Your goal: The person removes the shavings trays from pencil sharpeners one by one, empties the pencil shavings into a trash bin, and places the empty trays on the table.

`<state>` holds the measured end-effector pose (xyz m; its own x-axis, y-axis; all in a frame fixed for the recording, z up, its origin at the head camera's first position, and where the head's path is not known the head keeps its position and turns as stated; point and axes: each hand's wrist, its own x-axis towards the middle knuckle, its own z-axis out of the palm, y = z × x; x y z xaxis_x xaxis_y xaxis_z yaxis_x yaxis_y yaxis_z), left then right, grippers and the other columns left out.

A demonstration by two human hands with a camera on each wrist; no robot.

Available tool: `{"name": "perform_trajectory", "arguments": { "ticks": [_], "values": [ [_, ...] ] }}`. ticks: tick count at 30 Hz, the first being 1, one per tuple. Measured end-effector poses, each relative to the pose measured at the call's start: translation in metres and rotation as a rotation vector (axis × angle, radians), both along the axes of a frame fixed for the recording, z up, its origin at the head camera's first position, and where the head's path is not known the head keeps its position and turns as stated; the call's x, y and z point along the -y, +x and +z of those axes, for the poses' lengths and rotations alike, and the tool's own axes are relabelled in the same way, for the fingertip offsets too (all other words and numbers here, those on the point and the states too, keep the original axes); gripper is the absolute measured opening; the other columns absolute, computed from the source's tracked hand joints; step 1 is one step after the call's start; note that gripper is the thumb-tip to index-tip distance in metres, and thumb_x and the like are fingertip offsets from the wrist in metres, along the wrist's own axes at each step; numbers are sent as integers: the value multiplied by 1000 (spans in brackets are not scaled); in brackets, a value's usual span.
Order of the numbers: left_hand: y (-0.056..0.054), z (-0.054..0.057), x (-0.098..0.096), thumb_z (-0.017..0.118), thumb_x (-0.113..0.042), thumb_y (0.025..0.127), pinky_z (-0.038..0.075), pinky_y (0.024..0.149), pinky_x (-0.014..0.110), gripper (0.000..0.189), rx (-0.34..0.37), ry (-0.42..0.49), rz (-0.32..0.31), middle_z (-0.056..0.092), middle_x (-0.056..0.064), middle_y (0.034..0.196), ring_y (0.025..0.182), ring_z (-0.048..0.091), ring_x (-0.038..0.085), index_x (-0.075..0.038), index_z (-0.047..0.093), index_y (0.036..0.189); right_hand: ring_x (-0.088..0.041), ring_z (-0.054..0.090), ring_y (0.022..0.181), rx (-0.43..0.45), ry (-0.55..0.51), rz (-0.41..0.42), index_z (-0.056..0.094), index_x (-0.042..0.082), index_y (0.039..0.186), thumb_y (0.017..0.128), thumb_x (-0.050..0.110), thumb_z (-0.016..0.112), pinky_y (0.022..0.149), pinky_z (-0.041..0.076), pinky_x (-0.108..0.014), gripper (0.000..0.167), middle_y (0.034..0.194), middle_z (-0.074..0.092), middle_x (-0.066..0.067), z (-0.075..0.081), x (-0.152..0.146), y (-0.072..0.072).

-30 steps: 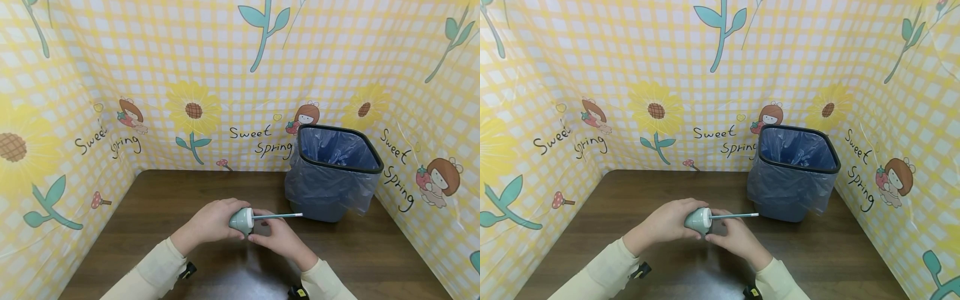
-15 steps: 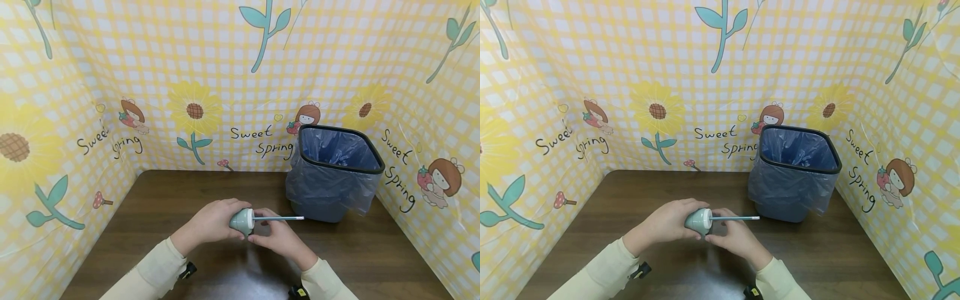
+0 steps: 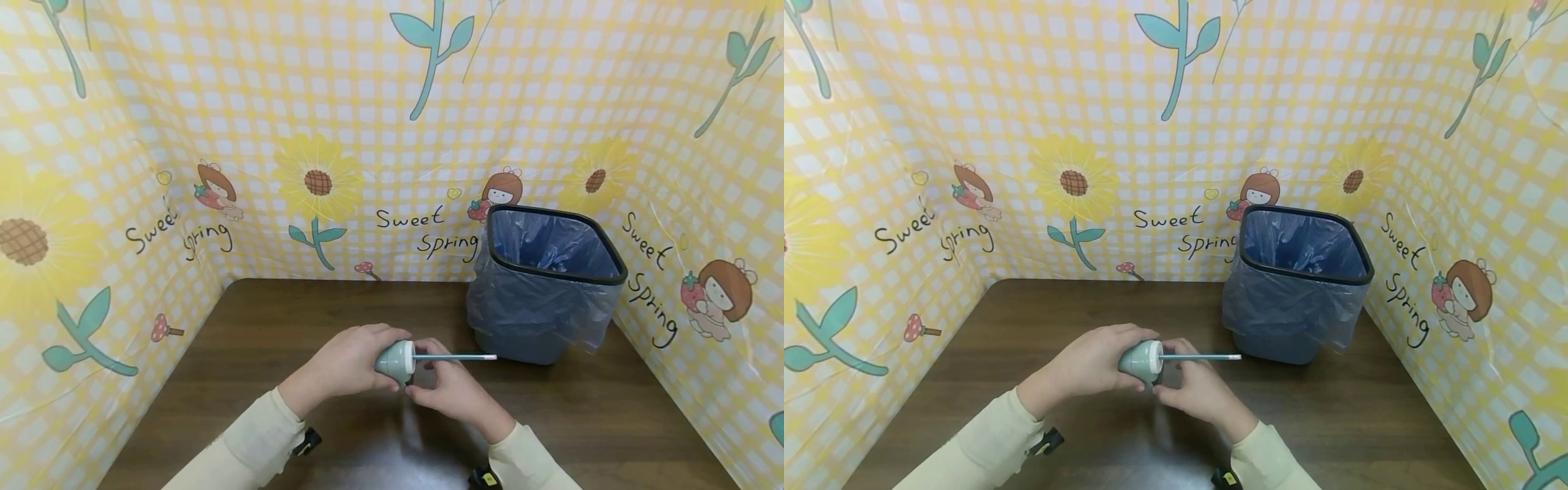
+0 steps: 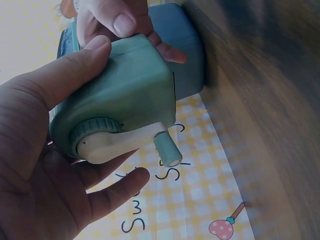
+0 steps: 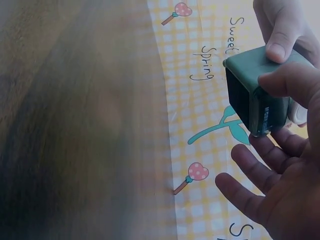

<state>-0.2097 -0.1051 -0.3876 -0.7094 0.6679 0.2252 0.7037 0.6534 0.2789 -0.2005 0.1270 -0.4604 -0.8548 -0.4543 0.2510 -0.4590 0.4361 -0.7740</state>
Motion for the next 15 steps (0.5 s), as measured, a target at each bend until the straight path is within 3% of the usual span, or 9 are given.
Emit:
{"name": "perform_trajectory", "arguments": {
  "ticks": [15],
  "values": [
    [-1, 0, -1, 92, -42, 73, 53, 81, 29, 77, -12, -14, 6, 66, -9, 126, 97, 63, 8, -25, 59, 140, -11, 57, 119, 9, -28, -72, 52, 25, 131, 80, 19, 84, 102, 49, -54, 61, 128, 55, 10, -3, 7, 1]
  ]
}}
